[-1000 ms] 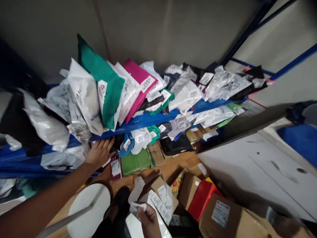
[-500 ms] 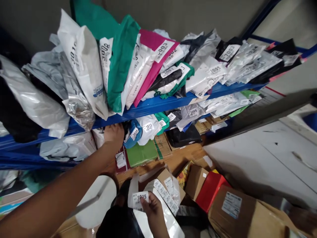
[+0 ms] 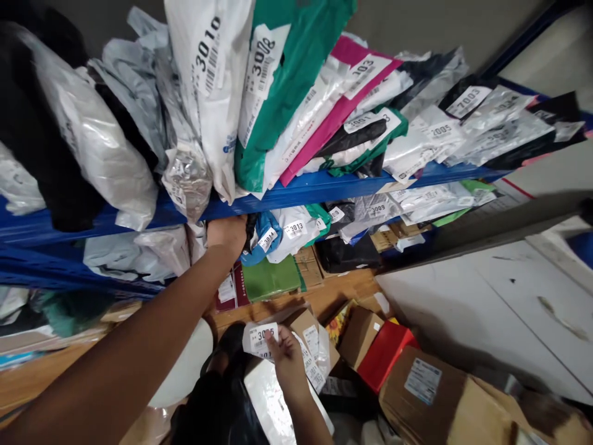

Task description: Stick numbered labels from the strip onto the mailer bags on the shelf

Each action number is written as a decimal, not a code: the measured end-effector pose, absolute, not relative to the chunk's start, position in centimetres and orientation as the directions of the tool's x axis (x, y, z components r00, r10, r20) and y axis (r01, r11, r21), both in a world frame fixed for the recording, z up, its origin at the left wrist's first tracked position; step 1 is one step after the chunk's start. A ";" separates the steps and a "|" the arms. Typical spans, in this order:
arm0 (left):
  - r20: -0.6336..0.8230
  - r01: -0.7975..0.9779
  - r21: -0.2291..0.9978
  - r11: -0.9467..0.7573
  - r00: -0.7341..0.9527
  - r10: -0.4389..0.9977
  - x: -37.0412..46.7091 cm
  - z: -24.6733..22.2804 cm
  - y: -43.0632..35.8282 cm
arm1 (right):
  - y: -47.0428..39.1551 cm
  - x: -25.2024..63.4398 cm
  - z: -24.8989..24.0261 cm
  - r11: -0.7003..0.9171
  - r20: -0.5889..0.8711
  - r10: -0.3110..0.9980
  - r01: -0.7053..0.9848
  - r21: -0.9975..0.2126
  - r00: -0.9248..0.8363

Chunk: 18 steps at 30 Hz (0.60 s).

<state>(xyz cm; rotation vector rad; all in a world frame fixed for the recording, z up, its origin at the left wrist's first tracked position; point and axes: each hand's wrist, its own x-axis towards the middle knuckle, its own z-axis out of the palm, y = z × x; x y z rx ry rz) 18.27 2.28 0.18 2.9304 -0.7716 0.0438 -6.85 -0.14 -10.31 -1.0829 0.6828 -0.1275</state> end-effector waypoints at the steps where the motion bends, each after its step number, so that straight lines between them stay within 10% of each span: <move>1: 0.053 -0.519 0.065 -0.852 0.855 -0.516 17.9 0.2 3.0 | 0.0 -6.7 -10.1 0.479 -0.447 -0.420 -0.226 -0.848 0.790; 11: 0.022 -0.743 -0.179 -0.645 0.653 -0.757 14.7 -0.2 6.7 | -0.4 -5.5 -7.6 0.360 -0.404 -0.448 -0.253 -0.898 0.797; 18: 0.194 -0.659 -0.059 -0.750 0.729 -0.656 13.6 -3.0 6.1 | -2.9 0.9 -0.6 -0.175 -0.041 -0.464 -0.137 -0.975 0.885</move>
